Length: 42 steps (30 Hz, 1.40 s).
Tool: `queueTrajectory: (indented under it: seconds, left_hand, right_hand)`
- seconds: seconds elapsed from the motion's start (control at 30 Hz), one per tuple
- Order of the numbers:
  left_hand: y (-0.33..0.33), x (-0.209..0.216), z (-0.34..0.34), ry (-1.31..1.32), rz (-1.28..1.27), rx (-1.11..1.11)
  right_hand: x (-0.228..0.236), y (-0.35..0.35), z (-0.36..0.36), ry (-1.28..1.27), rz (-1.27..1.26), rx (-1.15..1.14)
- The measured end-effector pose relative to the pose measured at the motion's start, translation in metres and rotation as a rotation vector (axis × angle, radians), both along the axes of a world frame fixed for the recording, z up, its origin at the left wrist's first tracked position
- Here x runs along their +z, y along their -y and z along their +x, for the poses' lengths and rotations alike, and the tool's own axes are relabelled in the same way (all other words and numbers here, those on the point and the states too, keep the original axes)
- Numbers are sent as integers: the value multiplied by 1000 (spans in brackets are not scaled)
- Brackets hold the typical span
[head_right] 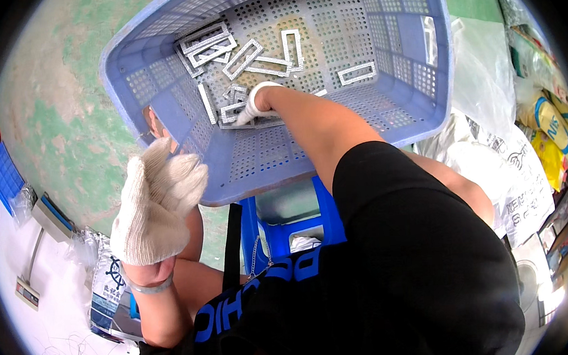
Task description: The person takes metal rectangular frames from a blue basket and puts them into a white bag by hand.
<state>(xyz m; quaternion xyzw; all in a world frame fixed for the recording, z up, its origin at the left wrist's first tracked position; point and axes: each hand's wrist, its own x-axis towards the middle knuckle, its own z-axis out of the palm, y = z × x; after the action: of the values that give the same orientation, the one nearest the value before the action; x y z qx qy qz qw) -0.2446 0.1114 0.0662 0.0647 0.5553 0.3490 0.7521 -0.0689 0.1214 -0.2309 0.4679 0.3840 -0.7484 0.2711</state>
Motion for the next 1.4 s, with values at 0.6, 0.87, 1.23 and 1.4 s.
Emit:
queueTrajectory:
  seconds: [0.6,0.87,1.23,1.4]
  left_hand:
    - [-14,5,9,-60,-76,-36]
    - [-10,-1,4,-3,-51,39]
    - [-6,-13,-10,-42,-19,8]
    - [-3,-31,-9,-177,-28,66]
  right_hand:
    - [-27,-1,-12,-18,105,224]
    - [-35,10,5,-103,15,-35]
    - [17,6,47,-355,-254,-560]
    - [79,-2,69,-468,-162,-565]
